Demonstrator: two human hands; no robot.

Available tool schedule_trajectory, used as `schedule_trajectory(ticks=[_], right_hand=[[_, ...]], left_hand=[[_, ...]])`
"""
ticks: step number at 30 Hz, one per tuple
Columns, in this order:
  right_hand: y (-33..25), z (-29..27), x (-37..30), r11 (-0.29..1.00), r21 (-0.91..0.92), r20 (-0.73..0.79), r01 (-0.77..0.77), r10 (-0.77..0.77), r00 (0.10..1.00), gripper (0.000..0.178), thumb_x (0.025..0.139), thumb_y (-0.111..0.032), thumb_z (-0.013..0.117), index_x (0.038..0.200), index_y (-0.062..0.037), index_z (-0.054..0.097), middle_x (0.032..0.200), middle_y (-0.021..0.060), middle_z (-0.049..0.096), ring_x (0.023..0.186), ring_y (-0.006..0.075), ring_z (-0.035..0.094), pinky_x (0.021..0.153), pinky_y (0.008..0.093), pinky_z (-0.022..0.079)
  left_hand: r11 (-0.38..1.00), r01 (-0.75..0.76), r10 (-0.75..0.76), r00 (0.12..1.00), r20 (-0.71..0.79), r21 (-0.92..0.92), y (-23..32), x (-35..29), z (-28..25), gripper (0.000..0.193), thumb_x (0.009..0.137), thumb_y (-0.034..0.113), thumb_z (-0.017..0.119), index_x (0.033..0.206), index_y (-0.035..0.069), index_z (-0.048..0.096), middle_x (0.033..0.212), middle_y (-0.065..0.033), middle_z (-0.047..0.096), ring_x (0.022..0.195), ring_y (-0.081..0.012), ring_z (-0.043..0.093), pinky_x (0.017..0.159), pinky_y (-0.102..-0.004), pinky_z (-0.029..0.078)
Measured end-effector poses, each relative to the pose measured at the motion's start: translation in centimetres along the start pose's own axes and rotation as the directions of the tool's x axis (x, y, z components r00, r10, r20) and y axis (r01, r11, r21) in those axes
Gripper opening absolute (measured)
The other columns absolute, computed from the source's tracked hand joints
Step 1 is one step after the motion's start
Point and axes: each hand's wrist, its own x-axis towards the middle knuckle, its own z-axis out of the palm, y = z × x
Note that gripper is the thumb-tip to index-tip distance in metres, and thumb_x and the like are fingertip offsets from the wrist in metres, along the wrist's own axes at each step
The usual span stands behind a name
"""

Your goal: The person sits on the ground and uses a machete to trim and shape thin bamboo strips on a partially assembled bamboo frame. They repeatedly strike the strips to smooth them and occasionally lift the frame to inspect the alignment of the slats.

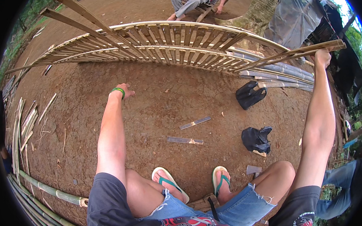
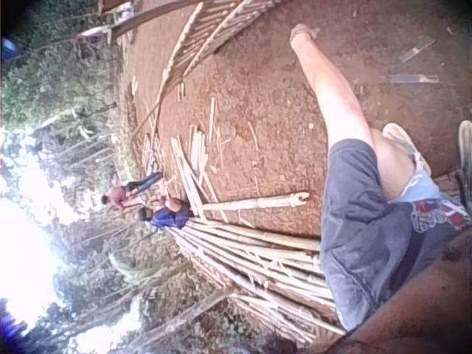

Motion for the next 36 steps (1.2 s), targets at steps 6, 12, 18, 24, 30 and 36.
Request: schedule_trajectory(ticks=[6, 12, 18, 24, 30, 36], right_hand=[[-0.2, 0.0, 0.1, 0.997, 0.062, 0.008, -0.056, 0.055, 0.998, 0.095, 0.103, -0.072, 0.037, 0.117, 0.0172, 0.067, 0.112, 0.0223, 0.074, 0.093, 0.0331, 0.078, 0.071, 0.0402, 0.069], [0.3, 0.0, 0.8, 0.996, 0.058, 0.035, -0.062, 0.06, 0.998, 0.091, 0.104, -0.069, 0.038, 0.117, 0.0168, 0.067, 0.111, 0.0222, 0.074, 0.094, 0.0327, 0.078, 0.071, 0.0406, 0.069], [0.9, 0.4, 1.2, 1.0, 0.013, -0.006, -0.027, 0.027, 1.0, 0.086, 0.105, -0.065, 0.043, 0.116, 0.0168, 0.067, 0.111, 0.0221, 0.074, 0.093, 0.0325, 0.078, 0.071, 0.0403, 0.069], [1.3, 0.0, 1.8, 1.0, 0.029, 0.01, -0.006, 0.006, 1.0, 0.095, 0.101, -0.071, 0.042, 0.119, 0.0199, 0.065, 0.121, 0.0256, 0.071, 0.092, 0.034, 0.079, 0.071, 0.0403, 0.069], [1.4, 0.3, 1.6, 0.999, 0.029, 0.008, -0.013, 0.013, 1.0, 0.073, 0.106, -0.055, 0.049, 0.114, 0.0147, 0.068, 0.108, 0.0216, 0.074, 0.092, 0.032, 0.078, 0.072, 0.0412, 0.069], [1.6, 0.0, 1.5, 0.997, 0.074, 0.014, -0.033, 0.032, 0.999, 0.073, 0.107, -0.055, 0.047, 0.113, 0.0147, 0.068, 0.106, 0.0221, 0.074, 0.089, 0.0326, 0.078, 0.074, 0.0416, 0.069]], left_hand=[[1.0, 0.003, -0.003, 1.0, 0.015, 0.008, 0.0, 0.0, 0.0, 0.069, 0.094, 0.047, 0.071, 0.15, 0.011, 0.056, 0.155, -0.0157, 0.054, 0.143, -0.0325, 0.052, 0.118, -0.0443, 0.045], [1.0, 0.007, -0.007, 1.0, 0.018, -0.007, 0.0, -0.2, -0.1, 0.071, 0.094, 0.046, 0.072, 0.153, 0.012, 0.053, 0.157, -0.0136, 0.052, 0.144, -0.0322, 0.051, 0.119, -0.044, 0.044], [0.999, 0.028, -0.027, 0.999, 0.023, -0.016, -0.2, 0.1, 0.1, 0.071, 0.094, 0.046, 0.072, 0.153, 0.013, 0.053, 0.157, -0.0135, 0.052, 0.144, -0.0316, 0.051, 0.119, -0.0438, 0.044], [0.999, 0.024, -0.023, 0.999, 0.035, -0.027, 0.4, -0.4, -0.2, 0.07, 0.093, 0.046, 0.072, 0.152, 0.013, 0.055, 0.156, -0.0134, 0.054, 0.143, -0.0314, 0.052, 0.119, -0.0436, 0.044], [1.0, 0.018, -0.018, 1.0, 0.019, 0.001, -0.3, 0.0, -0.1, 0.07, 0.093, 0.046, 0.072, 0.151, 0.012, 0.055, 0.155, -0.0128, 0.054, 0.143, -0.0315, 0.052, 0.118, -0.0431, 0.045], [1.0, 0.021, -0.021, 1.0, 0.01, -0.004, -0.3, 0.1, 0.1, 0.071, 0.093, 0.046, 0.072, 0.153, 0.012, 0.053, 0.155, -0.013, 0.054, 0.142, -0.0316, 0.053, 0.118, -0.0433, 0.046]])
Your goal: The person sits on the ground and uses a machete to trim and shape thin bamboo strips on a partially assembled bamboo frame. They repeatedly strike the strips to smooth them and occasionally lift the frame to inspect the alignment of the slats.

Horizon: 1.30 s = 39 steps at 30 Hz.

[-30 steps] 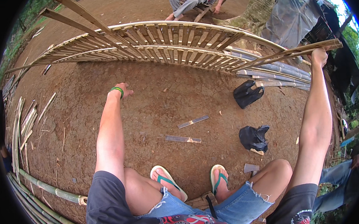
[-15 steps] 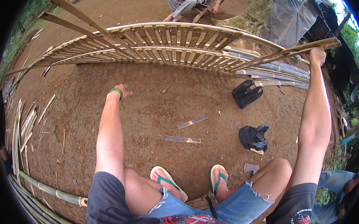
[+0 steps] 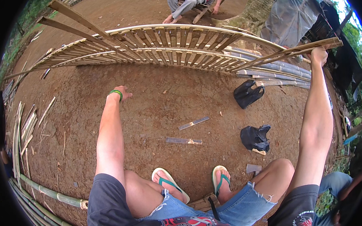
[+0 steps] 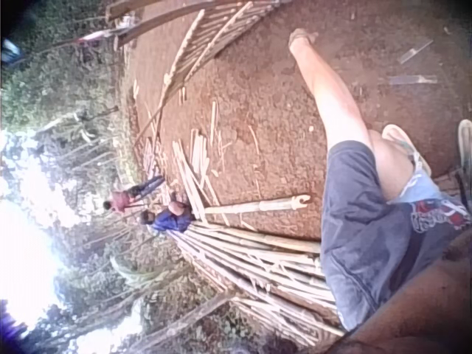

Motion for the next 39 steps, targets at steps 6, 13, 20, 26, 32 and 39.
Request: schedule_trajectory(ticks=[6, 13, 20, 26, 32, 39], right_hand=[[0.0, -0.2, -0.8, 0.999, 0.04, 0.019, -0.001, 0.0, 1.0, 0.101, 0.1, -0.075, 0.039, 0.119, 0.0207, 0.064, 0.119, 0.0269, 0.071, 0.095, 0.037, 0.078, 0.071, 0.0423, 0.069], [-0.3, -0.3, -0.8, 1.0, -0.023, -0.001, 0.019, -0.019, 1.0, 0.086, 0.103, -0.062, 0.046, 0.119, 0.0199, 0.065, 0.118, 0.0253, 0.073, 0.095, 0.0349, 0.078, 0.074, 0.0425, 0.069], [-0.3, -0.1, -2.2, 0.997, -0.036, 0.045, 0.068, -0.066, 0.997, 0.047, 0.107, -0.029, 0.052, 0.121, 0.0137, 0.066, 0.117, 0.0238, 0.071, 0.094, 0.0342, 0.077, 0.072, 0.042, 0.07], [0.4, 0.1, -0.2, 0.998, -0.049, -0.005, 0.039, -0.039, 0.999, 0.062, 0.103, -0.043, 0.054, 0.116, 0.0145, 0.07, 0.115, 0.0247, 0.075, 0.095, 0.0337, 0.078, 0.075, 0.0416, 0.068], [0.2, 0.2, -0.8, 0.999, -0.011, -0.008, 0.032, -0.032, 0.999, 0.083, 0.104, -0.06, 0.044, 0.113, 0.0189, 0.068, 0.109, 0.0271, 0.075, 0.092, 0.034, 0.079, 0.074, 0.0413, 0.068], [-0.4, -0.3, -1.8, 0.998, -0.027, 0.001, 0.058, -0.058, 0.998, 0.093, 0.104, -0.068, 0.036, 0.113, 0.019, 0.068, 0.109, 0.0283, 0.074, 0.088, 0.0349, 0.079, 0.07, 0.041, 0.068]], left_hand=[[1.0, -0.007, 0.007, 1.0, 0.013, 0.026, -0.3, 0.1, -0.1, 0.07, 0.093, 0.046, 0.072, 0.151, 0.013, 0.055, 0.154, -0.014, 0.055, 0.141, -0.0321, 0.054, 0.117, -0.0437, 0.046], [1.0, -0.011, 0.01, 0.999, 0.03, 0.029, 0.0, -0.1, -0.3, 0.072, 0.094, 0.048, 0.071, 0.154, 0.013, 0.052, 0.159, -0.0137, 0.05, 0.145, -0.0319, 0.049, 0.119, -0.0438, 0.043], [0.982, -0.084, 0.089, 0.996, -0.018, 0.168, 1.6, 1.2, -0.2, 0.073, 0.095, 0.042, 0.07, 0.158, 0.017, 0.045, 0.156, -0.0131, 0.053, 0.142, -0.0317, 0.053, 0.119, -0.0444, 0.045], [0.886, -0.45, 0.452, 0.892, 0.014, 0.114, 13.5, 0.4, 1.1, 0.084, 0.094, 0.033, 0.072, 0.166, 0.027, 0.028, 0.155, -0.0156, 0.054, 0.14, -0.0351, 0.054, 0.119, -0.0454, 0.045], [0.759, -0.637, 0.644, 0.765, -0.006, 0.134, 21.2, -1.2, 2.1, 0.087, 0.093, 0.032, 0.072, 0.166, 0.031, 0.026, 0.143, -0.0228, 0.062, 0.132, -0.04, 0.059, 0.114, -0.0453, 0.047], [0.816, -0.556, 0.561, 0.828, 0.019, 0.154, 21.1, -0.1, 2.0, 0.087, 0.093, 0.031, 0.071, 0.167, 0.028, 0.026, 0.139, -0.0215, 0.065, 0.129, -0.0376, 0.062, 0.112, -0.0447, 0.049]])
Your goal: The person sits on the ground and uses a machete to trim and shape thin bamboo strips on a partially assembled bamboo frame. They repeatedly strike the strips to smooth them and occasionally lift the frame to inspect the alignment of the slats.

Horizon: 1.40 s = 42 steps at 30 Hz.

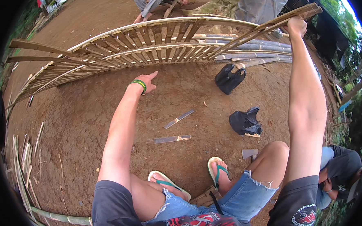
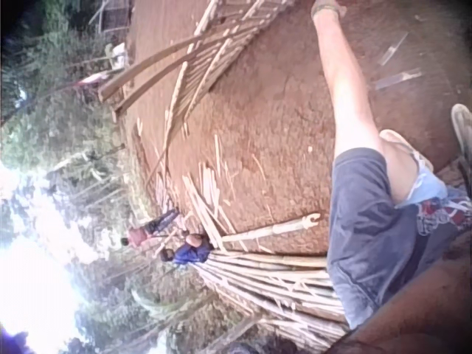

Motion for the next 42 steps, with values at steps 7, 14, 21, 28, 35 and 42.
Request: schedule_trajectory(ticks=[7, 14, 21, 28, 35, 42], right_hand=[[-1.3, -0.5, -1.3, 0.998, 0.037, 0.026, -0.049, 0.048, 0.999, 0.064, 0.106, -0.044, 0.054, 0.119, 0.0187, 0.063, 0.118, 0.0257, 0.069, 0.094, 0.0349, 0.077, 0.07, 0.042, 0.07], [0.0, -0.4, 0.3, 0.997, 0.011, 0.014, -0.073, 0.073, 0.997, 0.062, 0.106, -0.041, 0.054, 0.115, 0.0196, 0.065, 0.114, 0.0254, 0.071, 0.092, 0.0345, 0.078, 0.069, 0.0412, 0.07], [1.7, -0.5, 2.7, 0.996, -0.093, -0.06, 0.006, -0.011, 0.998, 0.085, 0.103, -0.064, 0.042, 0.111, 0.0162, 0.071, 0.109, 0.0269, 0.076, 0.092, 0.0368, 0.079, 0.085, 0.0422, 0.064], [0.8, -0.6, -1.2, 0.994, 0.016, -0.002, -0.105, 0.105, 0.994, 0.071, 0.102, -0.05, 0.05, 0.111, 0.0171, 0.07, 0.11, 0.0281, 0.075, 0.092, 0.0342, 0.079, 0.079, 0.0417, 0.066], [3.6, -2.2, 7.8, 0.968, -0.208, -0.03, 0.14, -0.149, 0.988, 0.065, 0.101, -0.05, 0.053, 0.117, 0.0108, 0.072, 0.121, 0.0252, 0.073, 0.107, 0.0335, 0.076, 0.096, 0.0423, 0.06], [3.1, 0.5, 0.6, 0.988, 0.106, -0.015, -0.113, 0.116, 0.993, 0.063, 0.102, -0.044, 0.059, 0.118, 0.0166, 0.067, 0.12, 0.023, 0.072, 0.099, 0.0336, 0.077, 0.078, 0.0414, 0.068]], left_hand=[[0.981, 0.188, -0.191, 0.981, 0.048, 0.047, -3.5, -0.5, 0.0, 0.087, 0.093, 0.032, 0.071, 0.167, 0.032, 0.025, 0.155, -0.0126, 0.054, 0.139, -0.0327, 0.056, 0.117, -0.0456, 0.047], [0.973, 0.216, -0.22, 0.975, 0.042, 0.088, -5.5, -1.8, -0.2, 0.079, 0.09, 0.034, 0.071, 0.161, 0.019, 0.041, 0.154, -0.0124, 0.056, 0.139, -0.0322, 0.056, 0.117, -0.044, 0.047], [0.973, 0.202, -0.208, 0.977, 0.04, 0.108, -5.7, -2.7, -0.5, 0.07, 0.092, 0.04, 0.069, 0.155, 0.015, 0.051, 0.156, -0.0082, 0.055, 0.141, -0.0286, 0.054, 0.118, -0.0416, 0.045], [0.959, 0.267, -0.272, 0.961, 0.05, 0.094, -7.3, -4.1, -0.4, 0.064, 0.092, 0.04, 0.069, 0.149, 0.013, 0.058, 0.153, -0.009, 0.057, 0.14, -0.029, 0.055, 0.117, -0.042, 0.046], [0.973, 0.229, -0.229, 0.973, 0.009, 0.022, -8.0, -2.1, 1.2, 0.051, 0.092, 0.038, 0.069, 0.134, 0.009, 0.07, 0.143, -0.014, 0.065, 0.132, -0.0321, 0.062, 0.11, -0.0466, 0.052], [0.932, 0.354, -0.359, 0.931, 0.064, 0.074, -12.4, -3.0, 1.6, 0.058, 0.092, 0.041, 0.071, 0.142, 0.012, 0.064, 0.148, -0.0128, 0.061, 0.136, -0.0306, 0.059, 0.114, -0.0442, 0.049]])
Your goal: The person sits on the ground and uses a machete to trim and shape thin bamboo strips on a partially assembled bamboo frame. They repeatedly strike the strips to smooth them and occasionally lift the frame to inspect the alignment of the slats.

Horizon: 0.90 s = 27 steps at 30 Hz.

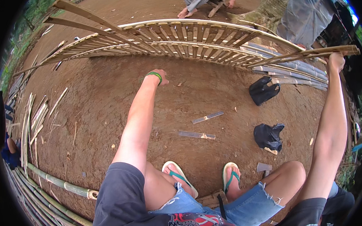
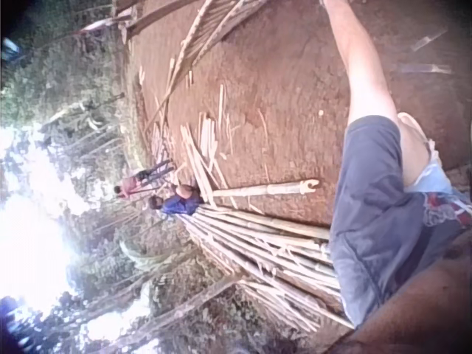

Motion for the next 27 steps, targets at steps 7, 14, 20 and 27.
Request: schedule_trajectory(ticks=[7, 14, 20, 27], right_hand=[[0.4, -0.9, 4.1, 0.999, -0.021, 0.044, 0.044, -0.043, 0.998, 0.075, 0.102, -0.054, 0.054, 0.124, 0.0173, 0.063, 0.121, 0.0208, 0.071, 0.101, 0.0316, 0.077, 0.081, 0.0405, 0.067], [0.4, -2.4, 5.4, 1.0, -0.007, 0.083, 0.006, -0.006, 0.997, 0.077, 0.102, -0.059, 0.054, 0.124, 0.0141, 0.064, 0.121, 0.0189, 0.07, 0.103, 0.0304, 0.075, 0.08, 0.0403, 0.068], [0.6, -2.5, 4.1, 0.997, 0.023, 0.11, 0.076, -0.078, 0.991, 0.079, 0.102, -0.06, 0.053, 0.124, 0.0154, 0.064, 0.123, 0.0193, 0.069, 0.104, 0.0296, 0.075, 0.08, 0.0395, 0.068], [1.7, -3.1, 3.2, 0.999, 0.001, 0.069, 0.044, -0.044, 0.997, 0.078, 0.101, -0.056, 0.056, 0.12, 0.0188, 0.065, 0.117, 0.0197, 0.073, 0.098, 0.0282, 0.077, 0.078, 0.0366, 0.068]], left_hand=[[1.0, 0.021, -0.022, 1.0, -0.02, -0.018, 0.2, -0.8, -0.3, 0.047, 0.094, 0.034, 0.07, 0.135, 0.012, 0.07, 0.142, -0.0096, 0.067, 0.13, -0.0286, 0.065, 0.106, -0.0457, 0.054], [0.998, 0.041, -0.039, 0.999, 0.037, -0.05, -0.3, -2.5, -1.4, 0.056, 0.092, 0.042, 0.068, 0.138, 0.009, 0.067, 0.145, -0.0147, 0.064, 0.134, -0.032, 0.061, 0.112, -0.0452, 0.05], [0.989, 0.134, -0.134, 0.991, 0.007, -0.068, -3.9, -2.7, -0.3, 0.048, 0.094, 0.038, 0.072, 0.136, 0.014, 0.07, 0.142, -0.0058, 0.068, 0.131, -0.027, 0.065, 0.106, -0.0441, 0.054], [0.979, 0.187, -0.185, 0.982, 0.037, -0.085, -7.4, -3.7, 0.5, 0.048, 0.094, 0.036, 0.071, 0.135, 0.013, 0.07, 0.144, -0.0079, 0.066, 0.132, -0.0265, 0.064, 0.109, -0.0446, 0.052]])
